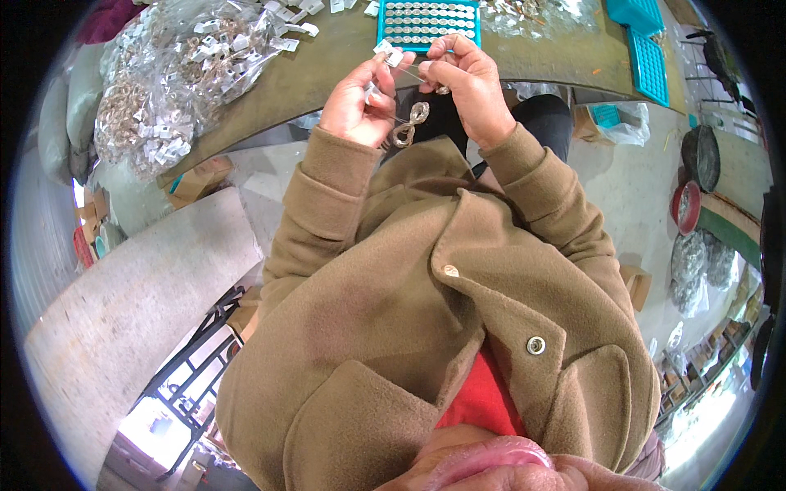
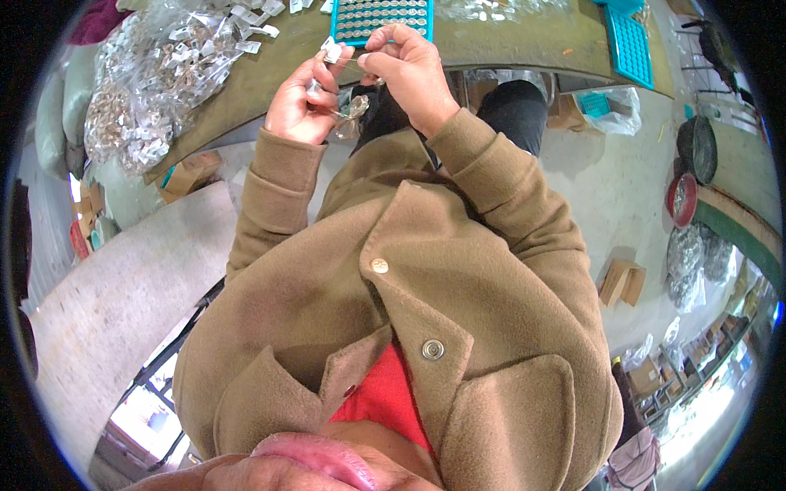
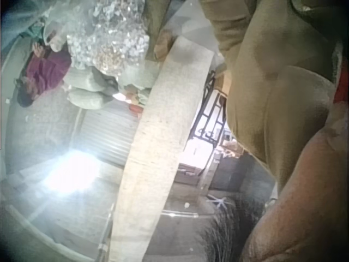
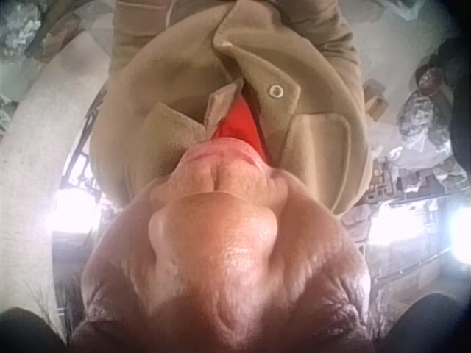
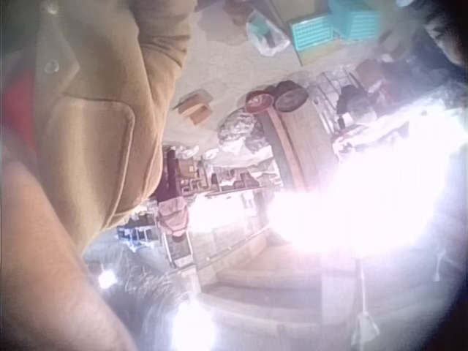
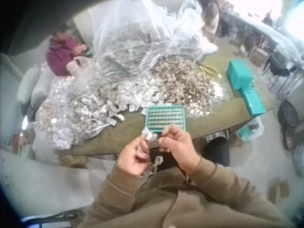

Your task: The person repeatedly picks small white rectangular components and metallic pieces from a table, inserts them into a blue plastic tray with many small holes, and occasionally uses a red light to illuminate the parts. The person continues this process, filling the tray with components.

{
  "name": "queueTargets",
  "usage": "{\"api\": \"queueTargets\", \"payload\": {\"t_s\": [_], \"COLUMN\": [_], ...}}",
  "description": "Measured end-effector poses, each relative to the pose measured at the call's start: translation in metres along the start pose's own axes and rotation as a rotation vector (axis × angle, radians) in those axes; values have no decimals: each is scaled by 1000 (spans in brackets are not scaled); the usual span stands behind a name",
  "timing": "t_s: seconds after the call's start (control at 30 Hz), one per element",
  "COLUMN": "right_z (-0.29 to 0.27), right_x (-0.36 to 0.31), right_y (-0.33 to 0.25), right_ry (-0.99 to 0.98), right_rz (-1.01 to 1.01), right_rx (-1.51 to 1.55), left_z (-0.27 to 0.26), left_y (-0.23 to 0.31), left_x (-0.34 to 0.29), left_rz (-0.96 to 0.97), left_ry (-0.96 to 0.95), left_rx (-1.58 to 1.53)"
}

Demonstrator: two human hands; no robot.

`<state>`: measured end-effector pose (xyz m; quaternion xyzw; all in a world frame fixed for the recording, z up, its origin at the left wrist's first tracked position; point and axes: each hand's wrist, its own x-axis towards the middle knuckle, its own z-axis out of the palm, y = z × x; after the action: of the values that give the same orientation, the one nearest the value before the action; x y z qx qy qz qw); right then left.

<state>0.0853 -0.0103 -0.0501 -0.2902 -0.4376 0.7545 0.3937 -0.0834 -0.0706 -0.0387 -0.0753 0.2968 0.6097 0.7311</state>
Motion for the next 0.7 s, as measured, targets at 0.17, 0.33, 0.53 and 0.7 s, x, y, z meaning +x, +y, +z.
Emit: {"api": "queueTargets", "payload": {"t_s": [0.17, 0.33, 0.53, 0.7], "right_z": [-17, -47, -59, -59], "right_x": [-13, -4, 17, 19], "right_y": [-5, -19, -15, -13], "right_ry": [65, 351, 254, 242], "right_rz": [-203, -409, -607, -593], "right_rx": [-565, -923, -1281, -1405], "left_z": [-1, 2, 3, 0], "left_y": [-6, -17, -35, -43], "left_x": [4, 5, 12, 17], "left_rz": [38, 158, 158, 113], "left_ry": [95, 120, 88, 57], "left_rx": [243, 559, 760, 688]}}
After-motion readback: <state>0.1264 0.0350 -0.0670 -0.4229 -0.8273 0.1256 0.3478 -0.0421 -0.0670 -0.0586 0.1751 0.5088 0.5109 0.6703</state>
